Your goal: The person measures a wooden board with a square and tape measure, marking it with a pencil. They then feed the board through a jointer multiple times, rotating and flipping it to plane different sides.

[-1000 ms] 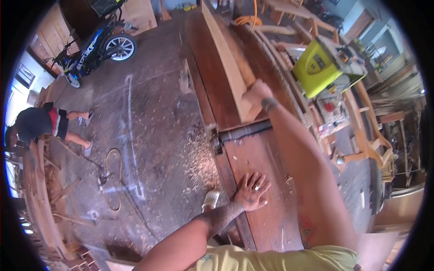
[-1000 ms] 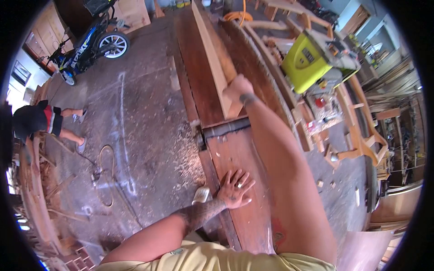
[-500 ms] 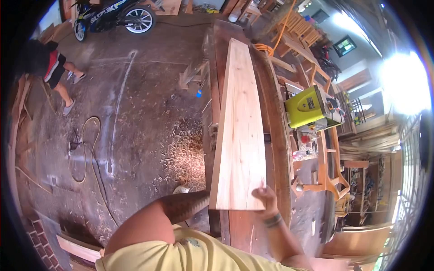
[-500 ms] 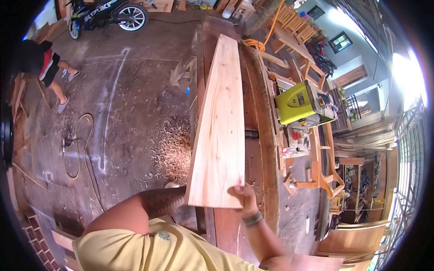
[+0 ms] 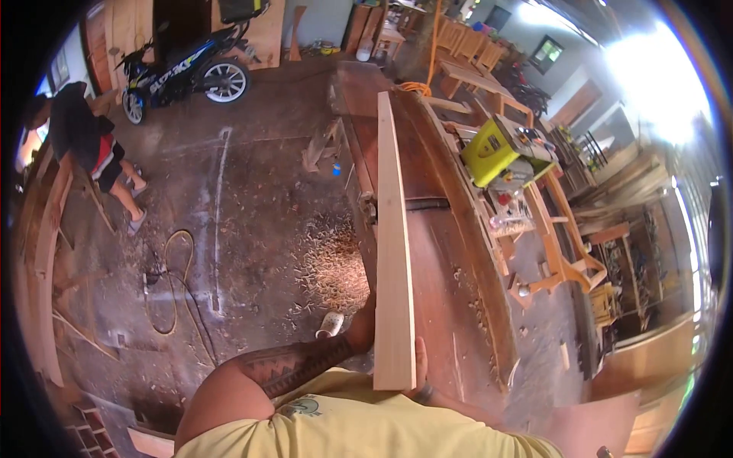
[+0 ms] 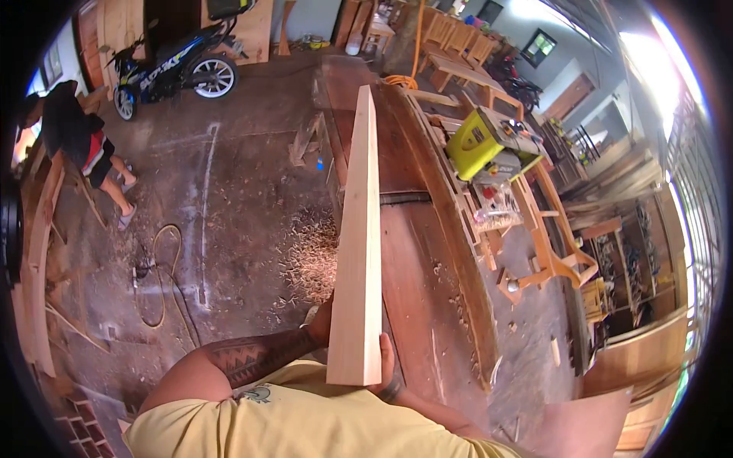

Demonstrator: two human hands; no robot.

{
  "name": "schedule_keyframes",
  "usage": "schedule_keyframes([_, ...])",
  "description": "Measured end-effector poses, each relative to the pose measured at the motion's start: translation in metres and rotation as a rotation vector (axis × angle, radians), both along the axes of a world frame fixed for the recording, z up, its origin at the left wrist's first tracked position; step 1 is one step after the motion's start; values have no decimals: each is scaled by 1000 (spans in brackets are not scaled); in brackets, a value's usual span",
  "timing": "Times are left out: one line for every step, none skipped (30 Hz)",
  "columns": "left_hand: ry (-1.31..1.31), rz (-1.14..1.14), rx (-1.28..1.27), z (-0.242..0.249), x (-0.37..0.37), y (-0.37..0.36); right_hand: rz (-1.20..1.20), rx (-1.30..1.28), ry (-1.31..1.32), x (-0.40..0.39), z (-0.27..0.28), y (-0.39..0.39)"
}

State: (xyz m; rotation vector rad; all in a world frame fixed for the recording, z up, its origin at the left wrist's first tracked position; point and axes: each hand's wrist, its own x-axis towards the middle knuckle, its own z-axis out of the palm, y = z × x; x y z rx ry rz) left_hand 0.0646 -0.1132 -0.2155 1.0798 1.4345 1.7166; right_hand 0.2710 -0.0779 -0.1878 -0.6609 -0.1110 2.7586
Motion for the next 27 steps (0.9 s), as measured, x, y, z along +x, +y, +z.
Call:
schedule_keyframes([161, 1, 12, 4, 3, -7, 32, -165, 224, -2, -6, -9])
schedule_keyframes([56, -142, 15, 3, 3, -15, 64, -232, 366, -4, -11, -17])
schedule_keyframes([-181, -280, -17, -1, 5, -20, 103, -280, 457, -8, -16, -25])
schedule_keyframes([-421, -386, -70, -7, 7, -25, 107, -126, 408, -8, -27, -28])
schedule_keyframes([-799, -477, -165, -14, 15, -31, 114, 25, 351, -8, -39, -31])
schedule_keyframes([-1052, -568, -153, -12, 18, -36, 140, 500, 111, 1, -51, -27])
schedule_keyframes([-1305, -644, -166, -9, 20, -42, 144, 672, -60, 2, -46, -31])
schedule_keyframes([-1274, -630, -159, -13, 21, -44, 167, 830, -243, 3, -39, -35])
schedule_keyframes([-1244, -616, -145, -26, 20, -41, 176, 699, -324, -6, 1, -38])
schedule_keyframes([-1213, -601, -124, -31, 19, -36, 261, 788, -410, -4, 17, -34])
schedule_keyframes([-1248, -672, -86, -18, 18, -40, 353, 877, -493, -2, 32, -30])
schedule_keyframes([-1341, -701, -101, -17, 13, -44, 448, 962, -570, 1, 48, -25])
schedule_keyframes([-1436, -726, -121, -18, 7, -52, 730, 1186, -641, 20, 49, -4])
schedule_keyframes([-1531, -747, -140, -19, 4, -57, 1023, 1404, -702, 39, 49, 11])
schedule_keyframes([-1570, -622, -213, -16, 4, -61, 986, 1595, -902, 53, 67, 9])
schedule_keyframes([-1610, -585, -214, -11, 2, -64, 932, 1773, -1112, 69, 83, 5])
schedule_keyframes([-1655, -545, -215, -8, 2, -68, 894, 1763, -1283, 104, 51, 12])
schedule_keyframes([-1700, -503, -208, -6, 2, -70, 858, 1750, -1454, 147, 13, 14])
schedule_keyframes([-1639, -529, -239, -13, 0, -72, 1057, 1660, -1549, 178, 3, 12])
schedule_keyframes([-1577, -556, -263, -23, -4, -71, 1257, 1559, -1634, 205, -6, 10])
schedule_keyframes([-1513, -581, -282, -29, -8, -68, 1350, 1488, -1606, 231, -19, 5])
schedule_keyframes([-1515, -547, -290, -27, -8, -68, 1445, 1416, -1570, 256, -34, -6])
schedule_keyframes([-1518, -510, -296, -20, -8, -71, 1438, 1364, -1522, 285, -59, -21])
schedule_keyframes([-1519, -472, -300, -16, -9, -71, 1430, 1315, -1474, 303, -78, -32])
schedule_keyframes([-1510, -475, -288, -16, -11, -69, 1361, 1319, -1541, 302, -78, -40])
schedule_keyframes([-1501, -479, -277, -16, -13, -68, 1291, 1320, -1607, 301, -76, -51])
schedule_keyframes([-1493, -483, -267, -17, -14, -67, 1219, 1317, -1671, 298, -71, -59])
